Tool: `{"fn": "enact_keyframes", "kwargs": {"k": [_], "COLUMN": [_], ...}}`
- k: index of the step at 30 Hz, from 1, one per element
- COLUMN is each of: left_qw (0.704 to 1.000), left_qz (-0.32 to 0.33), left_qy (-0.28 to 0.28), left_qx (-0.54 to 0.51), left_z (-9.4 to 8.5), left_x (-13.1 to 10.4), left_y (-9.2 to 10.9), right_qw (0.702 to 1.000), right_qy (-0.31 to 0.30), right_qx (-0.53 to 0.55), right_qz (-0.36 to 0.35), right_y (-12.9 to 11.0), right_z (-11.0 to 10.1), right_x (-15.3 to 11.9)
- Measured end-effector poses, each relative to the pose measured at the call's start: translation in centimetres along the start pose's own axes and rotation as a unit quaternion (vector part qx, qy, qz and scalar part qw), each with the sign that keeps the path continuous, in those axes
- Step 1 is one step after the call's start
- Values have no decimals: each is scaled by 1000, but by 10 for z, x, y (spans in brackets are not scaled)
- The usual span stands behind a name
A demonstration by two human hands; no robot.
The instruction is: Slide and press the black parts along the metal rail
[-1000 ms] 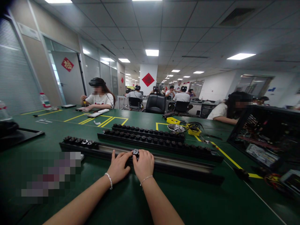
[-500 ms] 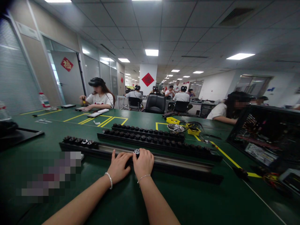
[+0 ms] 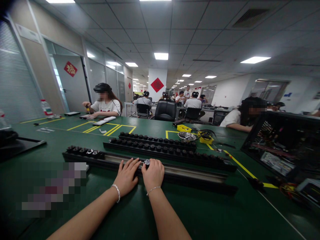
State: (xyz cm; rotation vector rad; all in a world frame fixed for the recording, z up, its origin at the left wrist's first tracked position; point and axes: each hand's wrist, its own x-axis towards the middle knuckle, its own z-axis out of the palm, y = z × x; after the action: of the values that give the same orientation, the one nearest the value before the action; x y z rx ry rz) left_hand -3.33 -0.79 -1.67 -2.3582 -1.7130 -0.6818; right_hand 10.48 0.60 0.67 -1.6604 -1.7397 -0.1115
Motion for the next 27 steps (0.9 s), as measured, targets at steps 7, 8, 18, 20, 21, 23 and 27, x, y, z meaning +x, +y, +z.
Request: {"fn": "enact_keyframes", "kwargs": {"k": [7,8,18,20,21,23,27], "left_qw": [1000,1000,1000,1000,1000,1000,1000], "left_qz": [-2,-3,-7,-7,-6,-5,-6], "left_qy": [-1,-1,-8,-8,-6,-3,-3], "left_qx": [-5,-7,-2,-2,-2,-5,-8], "left_z": [-2,-2,-4,-5,-5,-5,-4], "left_x": [0,0,1,1,1,1,1], "left_y": [1,1,3,4,4,4,3], "right_qw": [1000,1000,999,999,999,999,999], "right_qy": [9,9,13,10,8,4,1], "right_qx": [-9,-9,-20,-21,-21,-21,-19], "right_qz": [17,20,41,38,36,34,39], "right_y": [7,8,15,15,15,16,16], "right_z": [-3,-4,-9,-9,-10,-11,-13], "right_x": [2,2,3,3,3,2,3]}}
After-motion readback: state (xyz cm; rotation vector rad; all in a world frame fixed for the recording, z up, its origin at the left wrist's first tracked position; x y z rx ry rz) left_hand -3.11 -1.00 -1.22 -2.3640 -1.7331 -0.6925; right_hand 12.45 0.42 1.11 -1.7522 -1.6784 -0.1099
